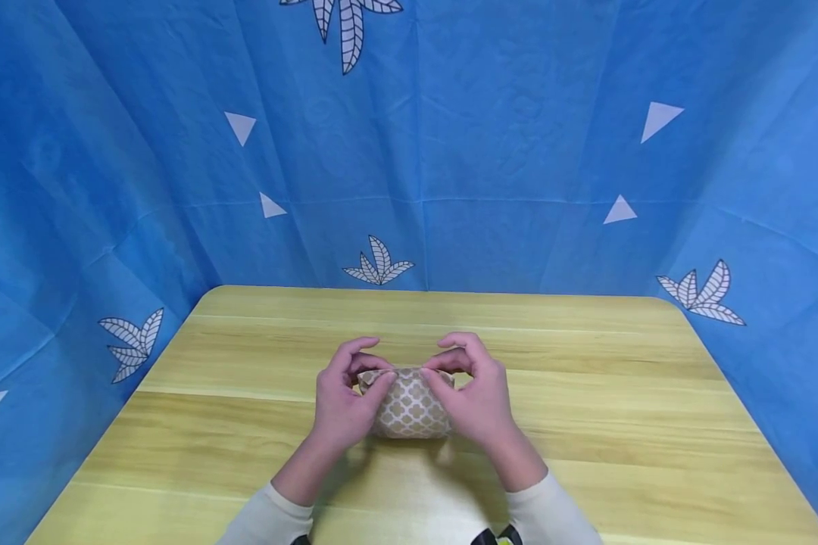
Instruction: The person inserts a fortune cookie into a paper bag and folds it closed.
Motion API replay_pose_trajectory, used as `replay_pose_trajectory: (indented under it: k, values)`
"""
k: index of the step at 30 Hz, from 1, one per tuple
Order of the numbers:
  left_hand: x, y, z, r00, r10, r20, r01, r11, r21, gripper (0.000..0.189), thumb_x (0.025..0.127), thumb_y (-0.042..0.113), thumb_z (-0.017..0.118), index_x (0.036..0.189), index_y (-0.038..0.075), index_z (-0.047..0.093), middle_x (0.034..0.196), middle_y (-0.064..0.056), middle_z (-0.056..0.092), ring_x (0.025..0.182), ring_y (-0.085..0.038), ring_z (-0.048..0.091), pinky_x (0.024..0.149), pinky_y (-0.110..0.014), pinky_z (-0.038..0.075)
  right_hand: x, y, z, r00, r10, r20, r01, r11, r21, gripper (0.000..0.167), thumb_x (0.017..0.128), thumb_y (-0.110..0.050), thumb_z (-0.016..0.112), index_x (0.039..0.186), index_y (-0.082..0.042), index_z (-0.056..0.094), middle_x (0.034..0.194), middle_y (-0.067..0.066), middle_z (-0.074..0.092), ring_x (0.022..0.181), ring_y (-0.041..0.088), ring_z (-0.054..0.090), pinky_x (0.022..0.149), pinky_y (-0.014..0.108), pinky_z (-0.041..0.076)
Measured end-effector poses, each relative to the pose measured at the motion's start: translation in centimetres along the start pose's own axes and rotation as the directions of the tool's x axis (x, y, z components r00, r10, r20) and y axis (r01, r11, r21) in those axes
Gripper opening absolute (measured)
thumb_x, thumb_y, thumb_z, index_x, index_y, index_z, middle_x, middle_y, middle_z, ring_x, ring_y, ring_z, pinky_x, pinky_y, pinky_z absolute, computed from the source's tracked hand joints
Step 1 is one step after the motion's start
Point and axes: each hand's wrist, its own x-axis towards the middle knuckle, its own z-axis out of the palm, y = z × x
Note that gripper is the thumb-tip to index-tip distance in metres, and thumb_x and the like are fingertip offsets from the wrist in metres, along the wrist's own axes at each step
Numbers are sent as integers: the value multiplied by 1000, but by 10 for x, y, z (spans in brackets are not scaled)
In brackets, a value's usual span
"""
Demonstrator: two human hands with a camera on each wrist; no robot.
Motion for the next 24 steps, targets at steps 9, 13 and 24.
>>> replay_pose_trajectory:
  k: [9, 13, 24]
  values:
    - [-1, 1, -1, 999, -22, -34, 22, 1000, -5, 44, 78, -19, 72, 117, -6, 57, 86, -16, 71, 79, -32, 69, 62, -37, 52, -6, 3, -18, 1000, 5, -17, -6, 999, -47, 48, 73, 18, 79, 112, 3, 55, 82, 9, 73, 75, 16, 68, 71, 24, 54]
    - [0, 0, -1, 999, -21, -34, 21, 1000, 2, 44, 78, -18, 72, 117, -6, 56, 86, -16, 71, 77, -31, 68, 59, -35, 51, -8, 5, -24, 999, 24, -33, -26, 998, -51, 50, 71, 20, 79, 112, 3, 55, 81, 9, 73, 74, 15, 68, 70, 23, 53]
    - [1, 1, -2, 1000, -22, -23, 22, 1000, -1, 43, 79, -19, 70, 117, -7, 55, 86, -18, 70, 81, -33, 68, 64, -42, 53, -10, 0, -26, 992, 80, -99, -74, 995, 63, 45, 75, 20, 75, 112, 8, 54, 82, 16, 71, 76, 16, 69, 72, 24, 53]
